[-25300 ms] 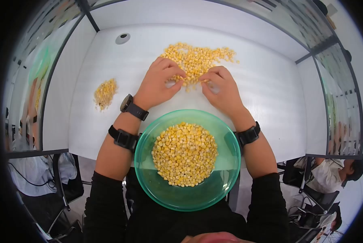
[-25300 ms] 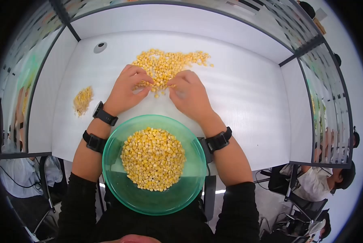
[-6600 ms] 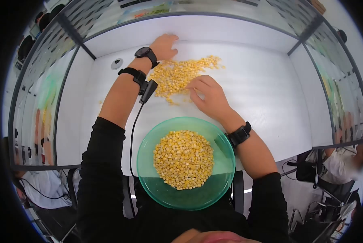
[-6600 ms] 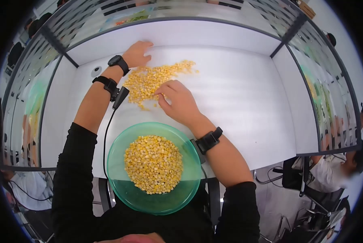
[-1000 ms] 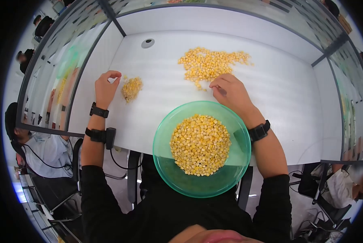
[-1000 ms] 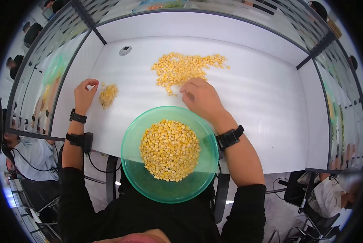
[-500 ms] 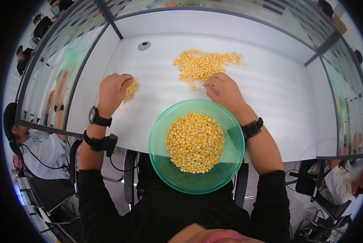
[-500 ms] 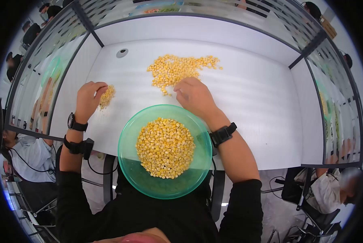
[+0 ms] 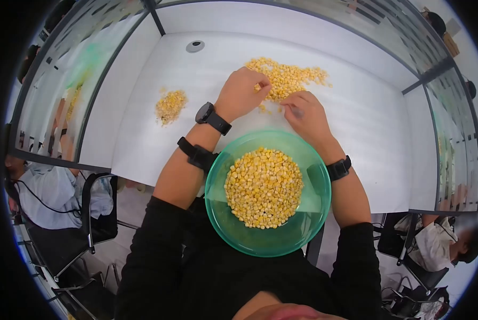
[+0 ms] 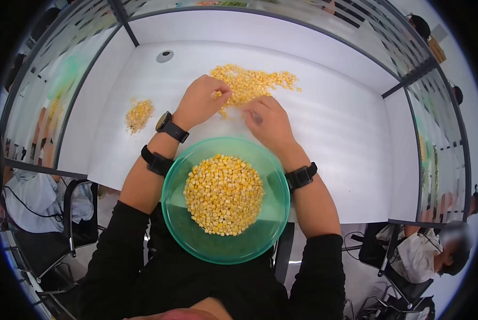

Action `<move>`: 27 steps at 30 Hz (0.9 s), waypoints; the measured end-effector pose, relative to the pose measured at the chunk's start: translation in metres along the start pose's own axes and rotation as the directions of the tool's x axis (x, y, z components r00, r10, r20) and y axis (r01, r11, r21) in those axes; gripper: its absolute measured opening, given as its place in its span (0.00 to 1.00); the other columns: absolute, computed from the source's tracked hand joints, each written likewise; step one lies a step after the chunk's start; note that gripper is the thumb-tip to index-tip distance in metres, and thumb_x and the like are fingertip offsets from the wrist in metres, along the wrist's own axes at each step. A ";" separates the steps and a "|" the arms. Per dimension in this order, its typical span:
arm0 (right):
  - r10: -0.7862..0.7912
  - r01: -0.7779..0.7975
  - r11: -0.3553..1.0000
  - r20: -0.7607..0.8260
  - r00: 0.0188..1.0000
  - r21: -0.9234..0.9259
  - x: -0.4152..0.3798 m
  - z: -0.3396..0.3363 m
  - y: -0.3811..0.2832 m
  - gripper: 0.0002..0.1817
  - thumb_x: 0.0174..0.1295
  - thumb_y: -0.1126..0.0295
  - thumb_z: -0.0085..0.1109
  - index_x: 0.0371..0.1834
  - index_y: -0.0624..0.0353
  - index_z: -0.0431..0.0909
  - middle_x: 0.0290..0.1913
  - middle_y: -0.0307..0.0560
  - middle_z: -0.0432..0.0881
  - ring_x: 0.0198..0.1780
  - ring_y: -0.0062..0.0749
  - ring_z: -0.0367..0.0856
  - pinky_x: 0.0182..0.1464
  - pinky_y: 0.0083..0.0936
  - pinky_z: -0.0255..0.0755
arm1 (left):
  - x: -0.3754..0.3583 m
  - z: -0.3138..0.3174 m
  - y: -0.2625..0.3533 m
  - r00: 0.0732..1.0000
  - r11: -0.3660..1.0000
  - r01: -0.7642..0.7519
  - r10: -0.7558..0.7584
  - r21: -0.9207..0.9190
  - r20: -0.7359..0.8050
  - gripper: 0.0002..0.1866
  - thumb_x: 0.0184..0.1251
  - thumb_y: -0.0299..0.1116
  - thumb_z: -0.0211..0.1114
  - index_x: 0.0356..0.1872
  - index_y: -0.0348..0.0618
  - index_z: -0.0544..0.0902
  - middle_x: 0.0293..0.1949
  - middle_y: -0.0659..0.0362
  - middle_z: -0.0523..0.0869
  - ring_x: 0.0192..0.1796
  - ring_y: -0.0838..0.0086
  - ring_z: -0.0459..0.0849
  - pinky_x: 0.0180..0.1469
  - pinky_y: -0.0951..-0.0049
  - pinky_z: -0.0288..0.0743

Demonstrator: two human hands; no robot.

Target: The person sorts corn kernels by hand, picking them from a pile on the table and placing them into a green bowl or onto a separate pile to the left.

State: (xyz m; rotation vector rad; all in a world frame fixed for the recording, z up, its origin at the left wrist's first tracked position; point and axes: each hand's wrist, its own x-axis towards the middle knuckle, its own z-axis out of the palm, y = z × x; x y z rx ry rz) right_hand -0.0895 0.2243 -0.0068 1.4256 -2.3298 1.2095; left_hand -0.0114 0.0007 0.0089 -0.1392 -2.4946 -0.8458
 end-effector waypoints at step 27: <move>-0.167 0.179 0.983 0.204 0.965 -0.041 -0.001 -0.010 -0.020 0.12 0.53 0.76 0.73 0.42 0.52 0.92 0.47 0.43 0.84 0.51 0.42 0.83 0.55 0.37 0.80 | -0.004 0.025 -0.015 0.968 0.972 -0.218 0.205 -0.083 -0.148 0.05 0.61 0.23 0.70 0.38 0.44 0.87 0.41 0.57 0.88 0.49 0.57 0.84 0.52 0.59 0.80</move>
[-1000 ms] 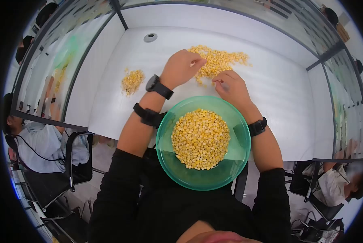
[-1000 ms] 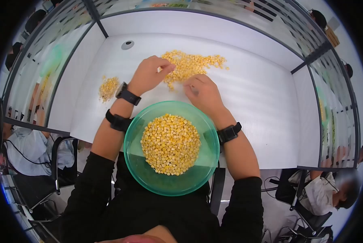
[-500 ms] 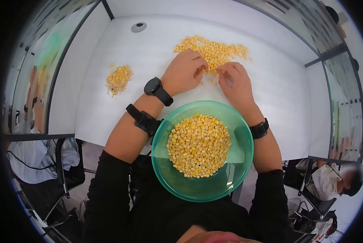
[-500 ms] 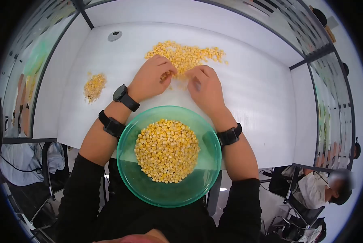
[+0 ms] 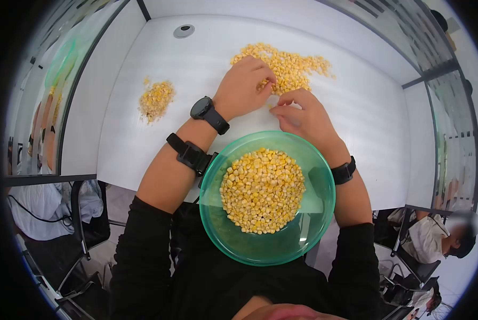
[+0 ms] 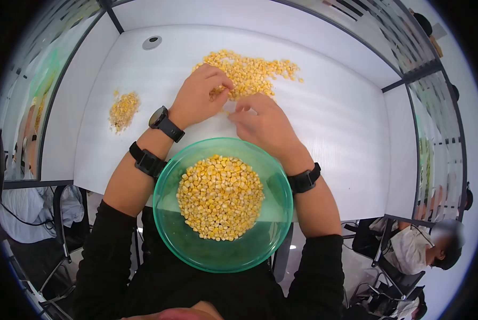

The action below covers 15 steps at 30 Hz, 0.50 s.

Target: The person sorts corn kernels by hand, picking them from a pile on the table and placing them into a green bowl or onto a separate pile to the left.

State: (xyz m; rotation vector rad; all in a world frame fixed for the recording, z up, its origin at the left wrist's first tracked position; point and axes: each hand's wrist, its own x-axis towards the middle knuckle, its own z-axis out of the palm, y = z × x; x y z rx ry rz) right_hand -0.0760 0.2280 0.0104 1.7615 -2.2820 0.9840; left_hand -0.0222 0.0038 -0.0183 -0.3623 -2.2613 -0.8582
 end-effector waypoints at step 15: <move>0.070 -0.093 0.995 -0.374 0.925 -0.046 -0.001 0.006 0.025 0.08 0.57 0.79 0.70 0.39 0.55 0.89 0.45 0.45 0.86 0.49 0.44 0.85 0.51 0.38 0.82 | -0.002 -0.041 0.035 0.891 0.991 -0.137 0.119 0.009 0.438 0.20 0.55 0.24 0.71 0.49 0.55 0.93 0.42 0.61 0.85 0.52 0.61 0.80 0.60 0.59 0.75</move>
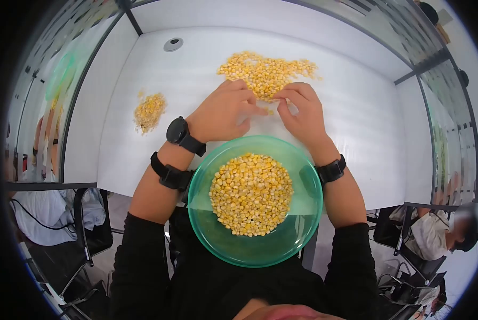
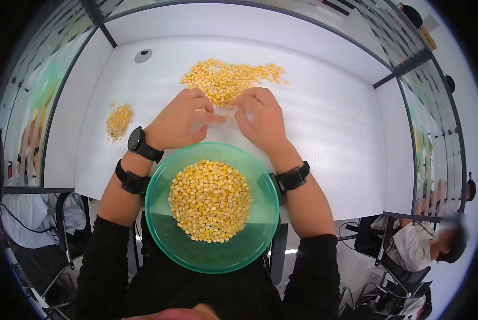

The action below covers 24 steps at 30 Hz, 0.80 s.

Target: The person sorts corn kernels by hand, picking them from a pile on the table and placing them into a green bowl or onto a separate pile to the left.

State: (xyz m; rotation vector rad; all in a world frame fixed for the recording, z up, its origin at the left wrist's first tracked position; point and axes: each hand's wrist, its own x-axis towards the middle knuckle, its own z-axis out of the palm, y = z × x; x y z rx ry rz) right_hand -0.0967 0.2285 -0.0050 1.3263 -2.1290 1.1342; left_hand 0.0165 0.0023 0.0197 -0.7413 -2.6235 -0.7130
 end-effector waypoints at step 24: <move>0.153 -0.143 0.985 -0.100 0.983 0.097 -0.004 0.004 0.008 0.04 0.63 0.76 0.67 0.37 0.55 0.89 0.43 0.44 0.87 0.48 0.42 0.86 0.51 0.36 0.81 | -0.120 -0.095 -0.016 0.951 0.702 0.298 -0.276 0.647 -0.138 0.04 0.54 0.25 0.77 0.30 0.44 0.90 0.32 0.62 0.88 0.49 0.61 0.84 0.53 0.57 0.75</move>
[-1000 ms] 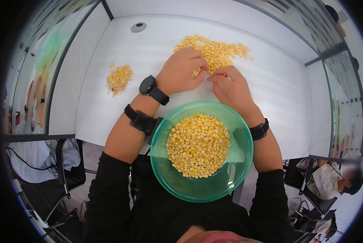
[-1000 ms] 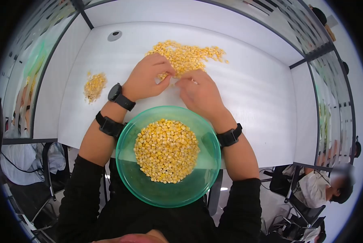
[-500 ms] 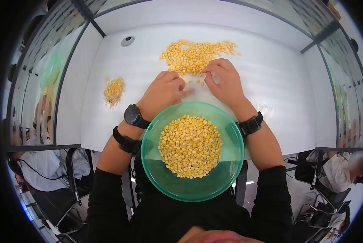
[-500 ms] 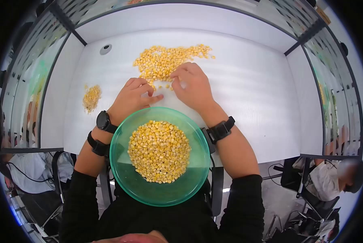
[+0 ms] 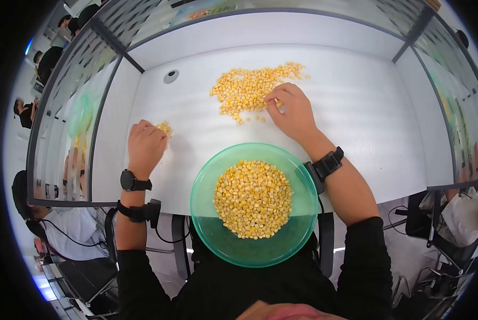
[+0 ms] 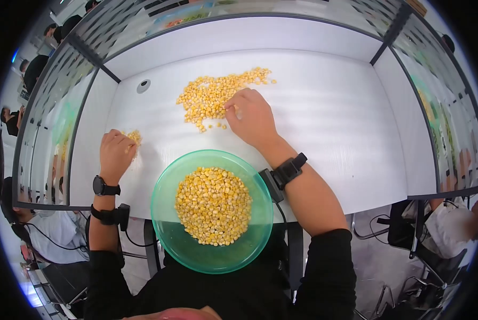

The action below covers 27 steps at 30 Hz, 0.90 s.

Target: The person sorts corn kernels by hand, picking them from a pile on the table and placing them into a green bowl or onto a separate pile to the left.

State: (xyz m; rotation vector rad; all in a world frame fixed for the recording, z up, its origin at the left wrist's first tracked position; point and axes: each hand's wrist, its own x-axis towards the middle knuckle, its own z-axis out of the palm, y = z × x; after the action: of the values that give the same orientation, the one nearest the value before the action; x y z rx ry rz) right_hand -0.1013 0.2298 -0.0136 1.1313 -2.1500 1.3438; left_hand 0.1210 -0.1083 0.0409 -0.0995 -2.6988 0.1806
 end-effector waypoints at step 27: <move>-0.028 0.011 0.995 0.180 0.983 0.096 0.000 0.001 -0.017 0.12 0.66 0.77 0.65 0.51 0.56 0.87 0.46 0.45 0.86 0.39 0.34 0.84 0.45 0.29 0.81 | 0.097 0.065 0.103 0.972 0.770 0.226 -0.222 -0.597 0.081 0.04 0.66 0.23 0.70 0.40 0.38 0.88 0.36 0.52 0.88 0.40 0.57 0.88 0.46 0.59 0.83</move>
State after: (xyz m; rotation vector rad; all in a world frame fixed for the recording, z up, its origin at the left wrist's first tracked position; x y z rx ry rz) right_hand -0.0882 0.2255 -0.0044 1.3560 -2.2129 1.3957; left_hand 0.0096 -0.0041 0.0078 0.0383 -2.6368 -0.7660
